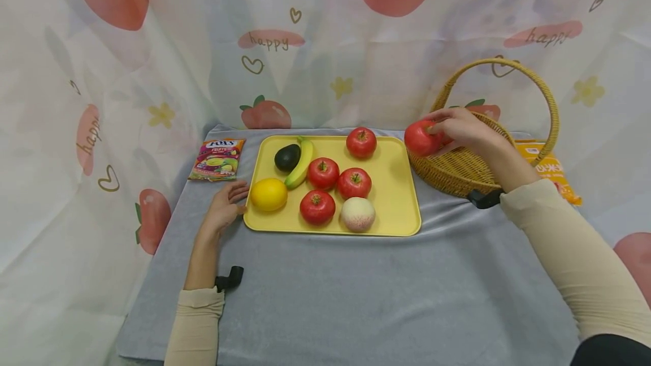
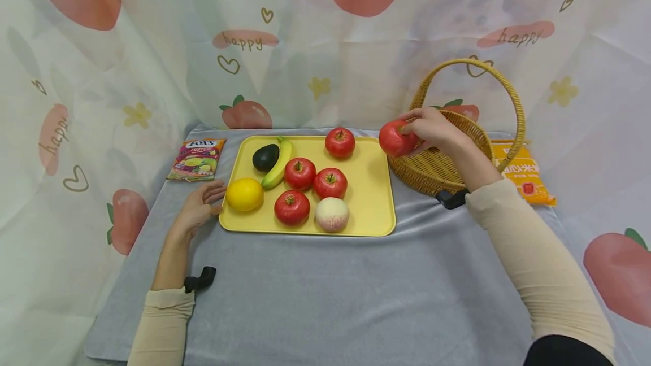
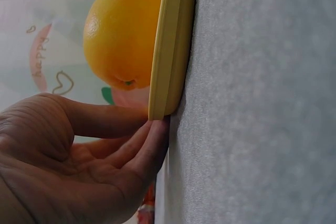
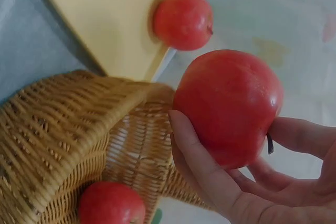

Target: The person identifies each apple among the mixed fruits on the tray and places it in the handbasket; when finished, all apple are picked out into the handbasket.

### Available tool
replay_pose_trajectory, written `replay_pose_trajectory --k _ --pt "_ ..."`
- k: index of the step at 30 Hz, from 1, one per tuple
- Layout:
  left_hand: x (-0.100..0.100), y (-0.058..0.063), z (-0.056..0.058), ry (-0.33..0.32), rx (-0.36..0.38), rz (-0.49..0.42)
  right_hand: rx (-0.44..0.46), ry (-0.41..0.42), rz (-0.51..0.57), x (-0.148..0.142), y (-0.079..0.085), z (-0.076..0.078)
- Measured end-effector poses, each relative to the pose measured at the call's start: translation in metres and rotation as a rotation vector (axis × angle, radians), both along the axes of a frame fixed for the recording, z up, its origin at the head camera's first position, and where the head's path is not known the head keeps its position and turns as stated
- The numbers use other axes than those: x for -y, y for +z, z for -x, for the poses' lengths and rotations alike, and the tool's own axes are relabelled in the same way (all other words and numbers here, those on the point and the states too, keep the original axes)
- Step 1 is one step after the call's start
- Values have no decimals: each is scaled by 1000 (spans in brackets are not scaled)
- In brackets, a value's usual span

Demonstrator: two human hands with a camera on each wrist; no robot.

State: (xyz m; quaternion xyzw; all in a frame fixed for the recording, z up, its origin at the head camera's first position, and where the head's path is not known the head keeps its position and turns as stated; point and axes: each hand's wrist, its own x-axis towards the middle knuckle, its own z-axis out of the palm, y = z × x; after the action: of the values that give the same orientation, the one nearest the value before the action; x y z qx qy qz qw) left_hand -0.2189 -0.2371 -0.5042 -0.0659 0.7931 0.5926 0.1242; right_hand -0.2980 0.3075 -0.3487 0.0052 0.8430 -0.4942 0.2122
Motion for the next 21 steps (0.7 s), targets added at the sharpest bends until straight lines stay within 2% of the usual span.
replay_pose_trajectory --k 11,21 --pt "0 -1 0 -3 -22 -1 30 -38 3 -15 -6 16" --pt "-1 0 -1 11 -26 17 84 -3 38 -29 -9 30"
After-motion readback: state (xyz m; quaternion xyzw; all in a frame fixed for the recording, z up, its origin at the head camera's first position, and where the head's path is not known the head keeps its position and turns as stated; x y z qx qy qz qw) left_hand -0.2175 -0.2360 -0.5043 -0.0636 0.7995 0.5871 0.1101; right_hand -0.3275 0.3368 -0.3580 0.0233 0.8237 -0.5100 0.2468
